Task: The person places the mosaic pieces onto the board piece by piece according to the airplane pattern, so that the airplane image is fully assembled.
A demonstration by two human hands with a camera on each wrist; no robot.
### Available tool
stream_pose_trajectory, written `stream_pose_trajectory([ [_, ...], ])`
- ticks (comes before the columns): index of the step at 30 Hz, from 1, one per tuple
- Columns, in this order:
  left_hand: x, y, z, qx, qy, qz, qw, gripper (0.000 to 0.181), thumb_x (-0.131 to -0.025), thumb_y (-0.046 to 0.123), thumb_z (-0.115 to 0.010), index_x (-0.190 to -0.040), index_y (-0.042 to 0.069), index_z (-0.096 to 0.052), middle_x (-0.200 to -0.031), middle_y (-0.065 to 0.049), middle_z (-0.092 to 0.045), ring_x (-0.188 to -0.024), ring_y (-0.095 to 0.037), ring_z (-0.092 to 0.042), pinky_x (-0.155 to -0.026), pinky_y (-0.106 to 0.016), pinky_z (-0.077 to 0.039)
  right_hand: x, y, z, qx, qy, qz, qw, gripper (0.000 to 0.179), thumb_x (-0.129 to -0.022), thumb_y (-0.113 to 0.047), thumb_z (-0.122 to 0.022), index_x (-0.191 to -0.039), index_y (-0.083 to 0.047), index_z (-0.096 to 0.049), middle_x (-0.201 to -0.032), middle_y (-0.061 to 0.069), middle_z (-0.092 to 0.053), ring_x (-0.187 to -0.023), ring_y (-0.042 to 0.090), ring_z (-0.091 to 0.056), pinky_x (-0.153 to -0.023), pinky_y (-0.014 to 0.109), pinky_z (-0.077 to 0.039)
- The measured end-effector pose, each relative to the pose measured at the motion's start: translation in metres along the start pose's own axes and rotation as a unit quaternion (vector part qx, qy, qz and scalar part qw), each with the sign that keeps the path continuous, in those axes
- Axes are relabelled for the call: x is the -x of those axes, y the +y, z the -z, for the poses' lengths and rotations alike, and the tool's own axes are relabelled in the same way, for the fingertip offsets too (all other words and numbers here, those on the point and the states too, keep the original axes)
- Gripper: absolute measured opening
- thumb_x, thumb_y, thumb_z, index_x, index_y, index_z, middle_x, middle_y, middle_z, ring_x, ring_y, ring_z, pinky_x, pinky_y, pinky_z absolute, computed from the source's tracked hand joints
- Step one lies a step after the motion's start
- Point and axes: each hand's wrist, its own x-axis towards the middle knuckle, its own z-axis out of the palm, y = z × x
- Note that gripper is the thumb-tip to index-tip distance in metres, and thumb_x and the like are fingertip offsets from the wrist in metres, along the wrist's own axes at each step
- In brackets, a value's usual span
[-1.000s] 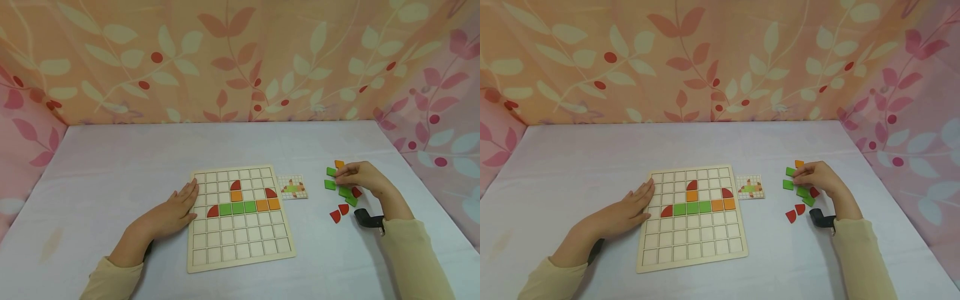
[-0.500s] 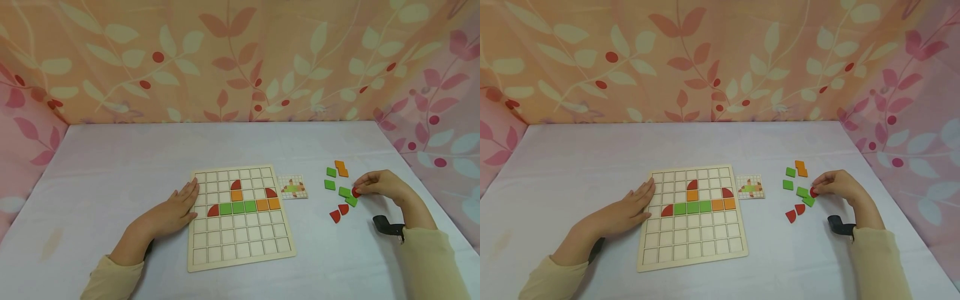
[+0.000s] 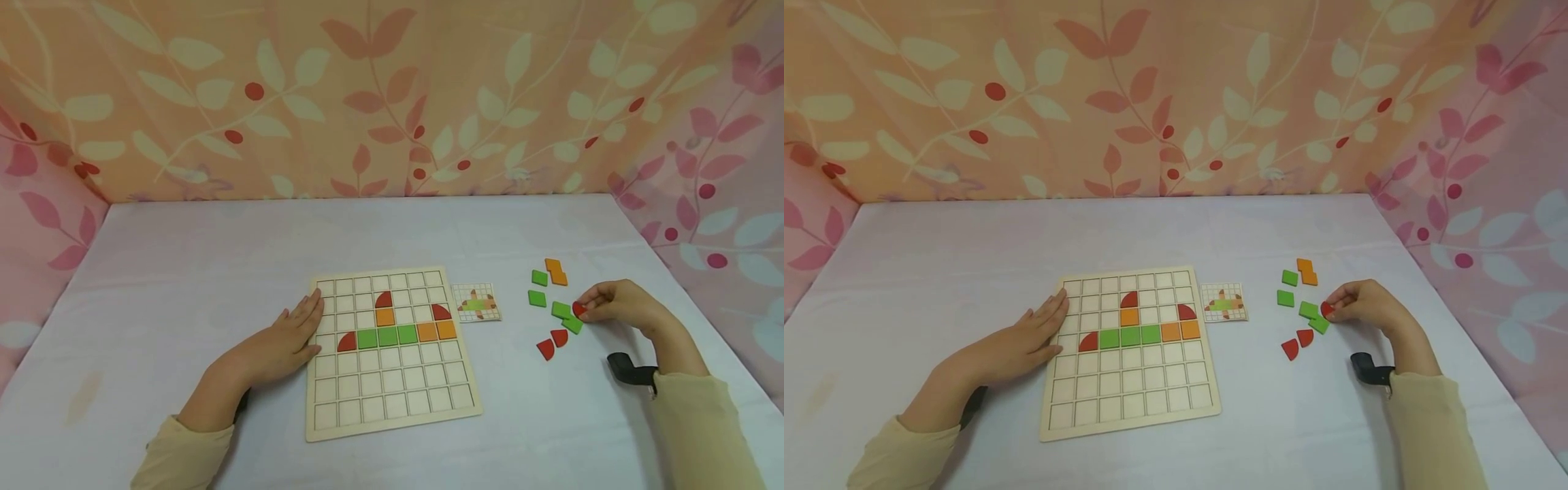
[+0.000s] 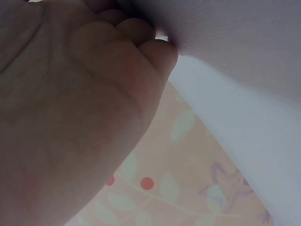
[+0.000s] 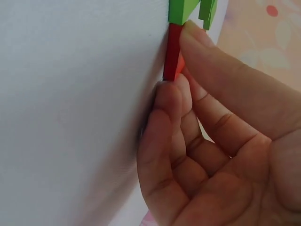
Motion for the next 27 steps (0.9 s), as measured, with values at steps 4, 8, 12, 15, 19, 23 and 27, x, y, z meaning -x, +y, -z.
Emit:
stream_pose_trajectory([
  [4,0.002,-0.001,0.001,0.001,0.002,0.003,1.0,0.069,-0.098,0.021,-0.049,-0.148,-0.005,-0.009,-0.157,-0.017,0.004,-0.142,-0.036,-0.002,-0.111,-0.056,-0.008,-0.003,-0.006,-0.002,0.019,0.002,0.01,0.9998,0.031,-0.081,-0.014,-0.074,-0.101,0.007,-0.064,-0.086,0.004,-0.063,-0.08,0.019,-0.053,-0.07,0.026,-0.045],
  [8,0.003,-0.002,0.003,0.002,0.005,0.0,1.0,0.069,-0.098,0.021,-0.049,-0.148,-0.006,-0.009,-0.156,-0.019,0.003,-0.142,-0.037,-0.002,-0.111,-0.057,-0.008,-0.006,-0.013,-0.003,0.028,0.002,0.013,0.9995,0.027,-0.08,-0.008,-0.073,-0.099,0.008,-0.064,-0.086,0.004,-0.064,-0.082,0.021,-0.054,-0.072,0.029,-0.044],
  [12,0.004,-0.003,0.003,0.002,0.003,-0.003,1.0,0.069,-0.098,0.021,-0.049,-0.148,-0.007,-0.009,-0.156,-0.02,0.003,-0.142,-0.038,-0.002,-0.11,-0.058,-0.008,-0.006,-0.016,-0.004,0.028,-0.002,0.011,0.9996,0.026,-0.08,-0.006,-0.072,-0.099,0.009,-0.063,-0.086,0.005,-0.064,-0.083,0.022,-0.054,-0.073,0.031,-0.043],
  [15,0.004,-0.003,0.003,0.003,0.003,-0.004,1.0,0.069,-0.098,0.02,-0.049,-0.148,-0.007,-0.009,-0.156,-0.02,0.003,-0.142,-0.038,-0.002,-0.11,-0.058,-0.008,-0.005,-0.017,-0.005,0.022,-0.008,0.009,0.9997,0.027,-0.081,-0.006,-0.071,-0.1,0.01,-0.062,-0.087,0.005,-0.063,-0.083,0.022,-0.054,-0.073,0.03,-0.044],
  [19,0.003,-0.004,0.002,0.005,0.004,-0.007,1.0,0.069,-0.098,0.02,-0.049,-0.148,-0.007,-0.009,-0.156,-0.02,0.003,-0.142,-0.038,-0.002,-0.11,-0.058,-0.008,-0.002,-0.017,-0.004,0.023,-0.013,0.01,0.9996,0.027,-0.082,-0.007,-0.07,-0.101,0.009,-0.061,-0.088,0.006,-0.062,-0.084,0.023,-0.053,-0.074,0.031,-0.045],
  [23,0.002,-0.003,0.001,0.006,0.004,-0.012,0.9999,0.069,-0.098,0.02,-0.048,-0.148,-0.007,-0.01,-0.156,-0.02,0.003,-0.142,-0.038,-0.002,-0.11,-0.058,-0.008,0.0,-0.014,-0.003,0.035,-0.007,0.002,0.9993,0.029,-0.081,-0.012,-0.072,-0.101,0.007,-0.062,-0.086,0.005,-0.062,-0.086,0.025,-0.052,-0.077,0.038,-0.044],
  [27,0.0,-0.002,0.0,0.004,0.003,-0.015,0.9999,0.068,-0.098,0.019,-0.049,-0.148,-0.007,-0.01,-0.156,-0.02,0.003,-0.142,-0.038,-0.002,-0.11,-0.058,-0.008,0.003,-0.011,-0.001,0.041,0.003,-0.006,0.9991,0.029,-0.08,-0.016,-0.075,-0.097,0.004,-0.064,-0.082,0.003,-0.062,-0.087,0.027,-0.049,-0.076,0.04,-0.042],
])
